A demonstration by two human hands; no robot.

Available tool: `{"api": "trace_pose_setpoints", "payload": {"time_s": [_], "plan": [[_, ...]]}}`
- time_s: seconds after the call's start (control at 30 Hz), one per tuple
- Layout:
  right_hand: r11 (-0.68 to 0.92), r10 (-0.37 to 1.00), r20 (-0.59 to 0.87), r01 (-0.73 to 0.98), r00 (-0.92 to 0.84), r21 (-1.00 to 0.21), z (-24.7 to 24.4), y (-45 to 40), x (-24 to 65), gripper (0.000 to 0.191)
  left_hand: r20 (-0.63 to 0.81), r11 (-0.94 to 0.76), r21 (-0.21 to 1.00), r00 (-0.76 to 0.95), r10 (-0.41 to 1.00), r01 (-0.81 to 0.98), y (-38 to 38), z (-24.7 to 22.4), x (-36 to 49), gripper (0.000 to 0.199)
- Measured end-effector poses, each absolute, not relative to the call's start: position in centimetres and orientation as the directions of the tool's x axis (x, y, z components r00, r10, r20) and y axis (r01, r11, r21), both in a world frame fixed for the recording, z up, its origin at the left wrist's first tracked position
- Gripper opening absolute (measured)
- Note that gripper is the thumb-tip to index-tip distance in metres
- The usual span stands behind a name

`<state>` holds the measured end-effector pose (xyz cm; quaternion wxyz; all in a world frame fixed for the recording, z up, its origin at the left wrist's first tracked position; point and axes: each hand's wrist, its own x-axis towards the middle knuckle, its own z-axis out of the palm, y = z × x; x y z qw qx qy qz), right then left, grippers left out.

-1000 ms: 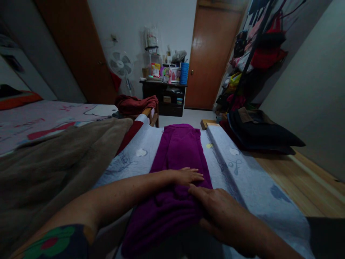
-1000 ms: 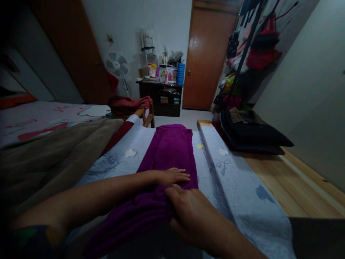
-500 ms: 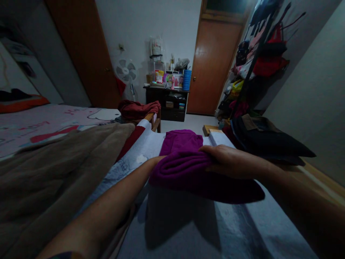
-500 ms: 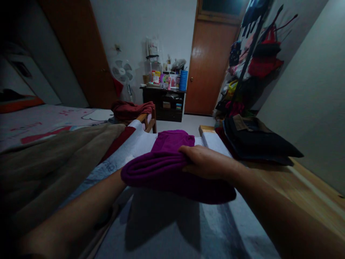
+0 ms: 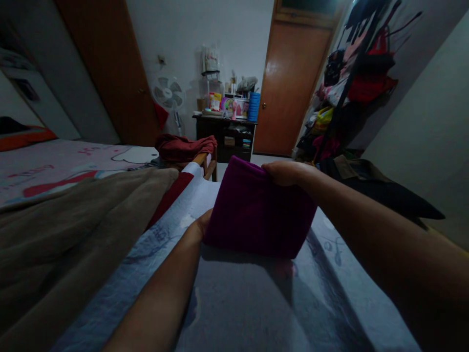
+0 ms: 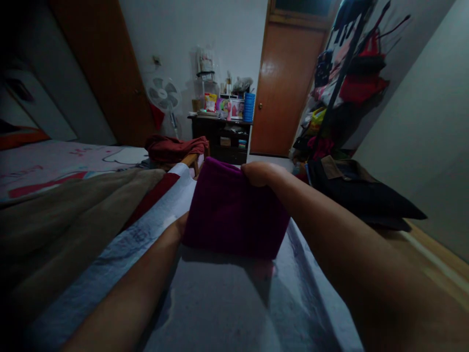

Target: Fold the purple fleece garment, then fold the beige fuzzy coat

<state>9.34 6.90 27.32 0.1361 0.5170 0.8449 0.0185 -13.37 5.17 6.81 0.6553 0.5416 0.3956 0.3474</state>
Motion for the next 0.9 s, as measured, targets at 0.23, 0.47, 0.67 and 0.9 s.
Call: {"api": "trace_pose_setpoints", "payload": {"time_s": [0.23,0.47,0.67,0.9], "plan": [[0.255,0.967,-0.055,0.937,-0.250,0.237,24.5,12.2,9.3,0.035,-0.043,0.279,0.870,0.500,0.865,-0.407,5.8,5.0,-14.9,0.088],[0.187,0.977,0.074,0.968,-0.202,0.169,20.5,17.3,9.9,0.031,0.015,0.133,0.938,0.418,0.908,-0.322,5.6,4.5,-14.4,0.082],[0.166,0.961,0.204,0.978,-0.189,0.124,18.6,20.4,9.6,0.028,-0.039,0.074,0.981,0.191,0.981,-0.181,6.9,4.7,-13.5,0.061],[0.134,0.954,0.259,0.988,-0.148,0.072,14.2,23.6,8.7,0.034,0.085,-0.075,0.994,-0.129,0.988,0.078,8.4,2.8,-12.5,0.042]]}}
